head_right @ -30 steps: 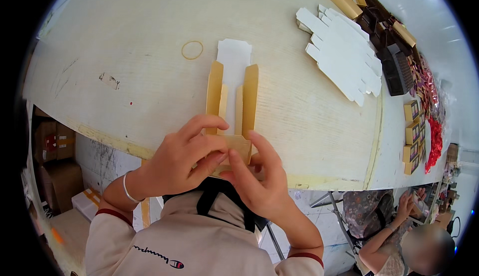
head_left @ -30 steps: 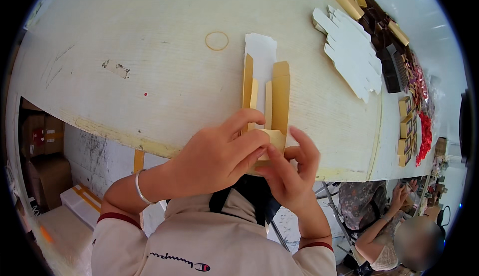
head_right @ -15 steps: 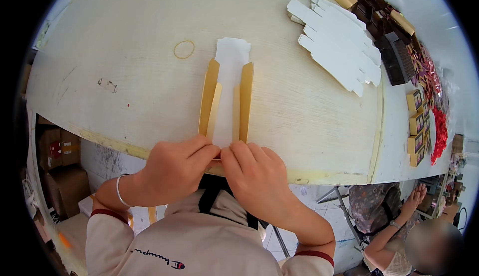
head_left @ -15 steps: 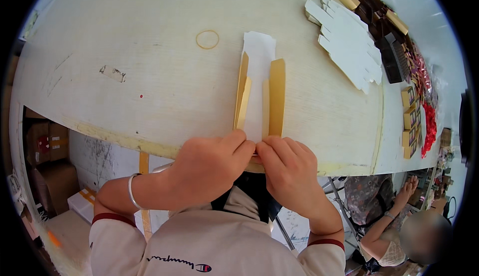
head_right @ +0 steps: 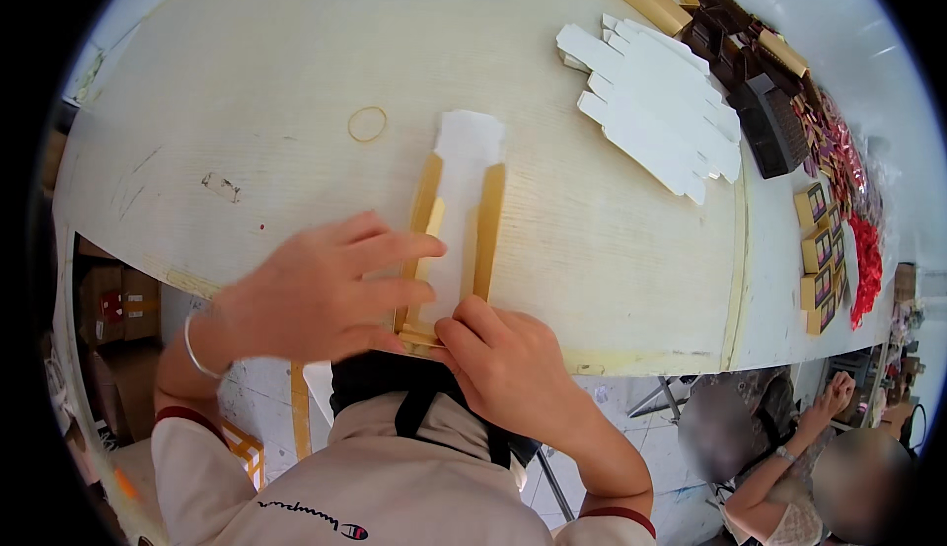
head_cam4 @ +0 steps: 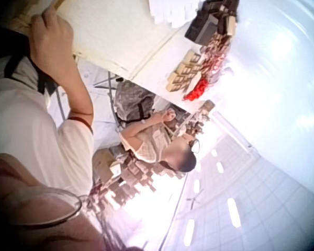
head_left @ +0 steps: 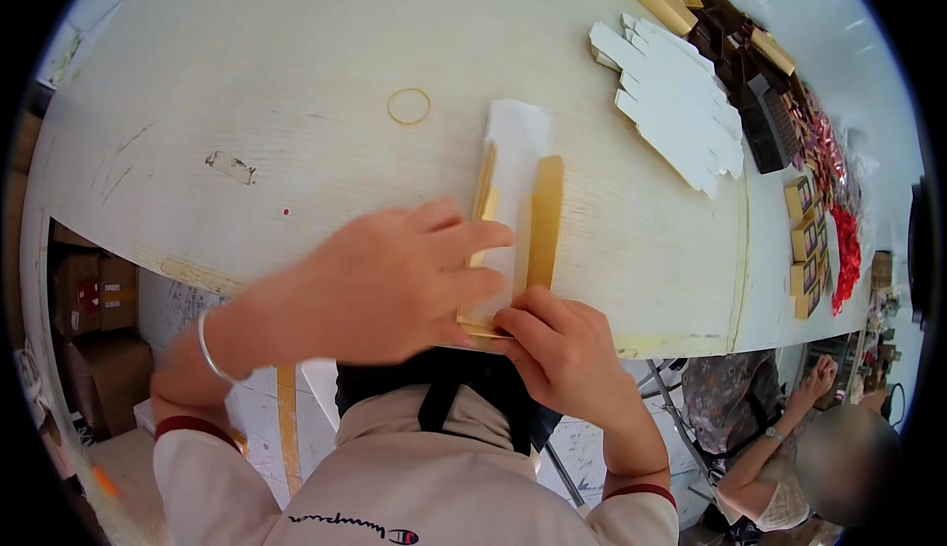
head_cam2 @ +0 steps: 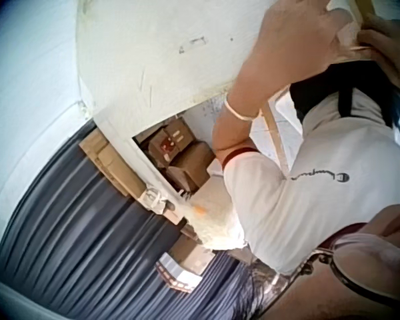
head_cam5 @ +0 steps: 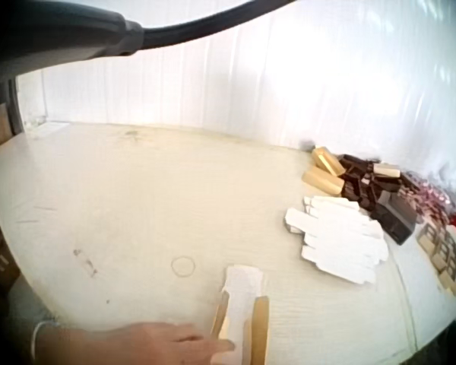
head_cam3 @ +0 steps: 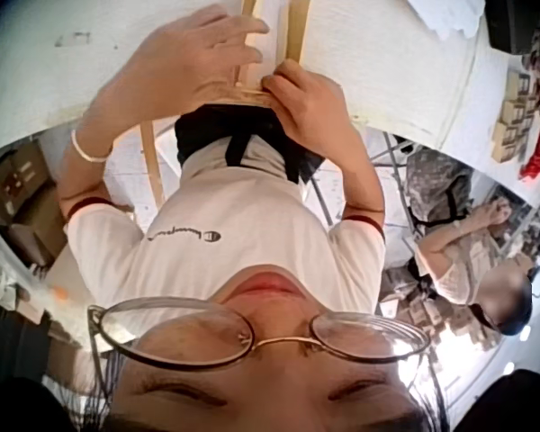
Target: The person folds flat cardboard pieces into small rectangular boxes by hand. They repeatedly pick up a flat piece, fold the sides up, tuck the flaps, and place the finished box on the table.
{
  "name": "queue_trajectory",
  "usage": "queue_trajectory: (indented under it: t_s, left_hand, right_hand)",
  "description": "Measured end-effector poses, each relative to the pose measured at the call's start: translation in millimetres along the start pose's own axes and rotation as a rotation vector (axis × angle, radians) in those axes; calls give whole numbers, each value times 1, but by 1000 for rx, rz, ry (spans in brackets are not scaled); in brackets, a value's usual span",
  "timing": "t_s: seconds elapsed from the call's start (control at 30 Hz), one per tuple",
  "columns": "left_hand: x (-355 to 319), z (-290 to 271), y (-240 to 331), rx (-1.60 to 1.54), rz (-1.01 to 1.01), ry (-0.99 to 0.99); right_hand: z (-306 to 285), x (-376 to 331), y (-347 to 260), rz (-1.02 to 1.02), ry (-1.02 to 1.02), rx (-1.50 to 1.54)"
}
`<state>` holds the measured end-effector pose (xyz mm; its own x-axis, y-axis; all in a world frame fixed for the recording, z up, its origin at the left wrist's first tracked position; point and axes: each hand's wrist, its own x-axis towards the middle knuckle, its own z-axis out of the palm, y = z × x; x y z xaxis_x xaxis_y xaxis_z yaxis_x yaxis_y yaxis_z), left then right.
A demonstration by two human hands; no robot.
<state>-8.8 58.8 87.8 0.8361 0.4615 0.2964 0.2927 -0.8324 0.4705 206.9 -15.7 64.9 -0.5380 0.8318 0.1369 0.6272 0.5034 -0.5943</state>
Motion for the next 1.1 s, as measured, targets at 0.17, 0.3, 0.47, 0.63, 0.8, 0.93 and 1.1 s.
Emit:
queue_trajectory:
  t_s: [0.17,0.3,0.47,0.63,0.8,0.93,1.1]
  left_hand:
    - [11,-2,-17,143,79,-202]
    - [18,-14,9,88,-4,73]
    - [33,-72,-26,251,-118,74]
    - [20,-25,-23,304,98,1]
    - [14,26,11,128,18,62]
    - [21,43,3,70,58,59]
    - [29,63,2,-92,62,1]
  right_hand:
    - [-38,8,12,16,3,-290]
    - [-62,13,16,-69,354,-365]
    - [-53,14,-3,-143,386,-338]
    - [-51,19,27,-190,95,-104]
    - [-44,5,38,-98,173,388]
    - [-63,-12,56,-230,18,-45]
    - [-62,-35,75,-301,-143,-231]
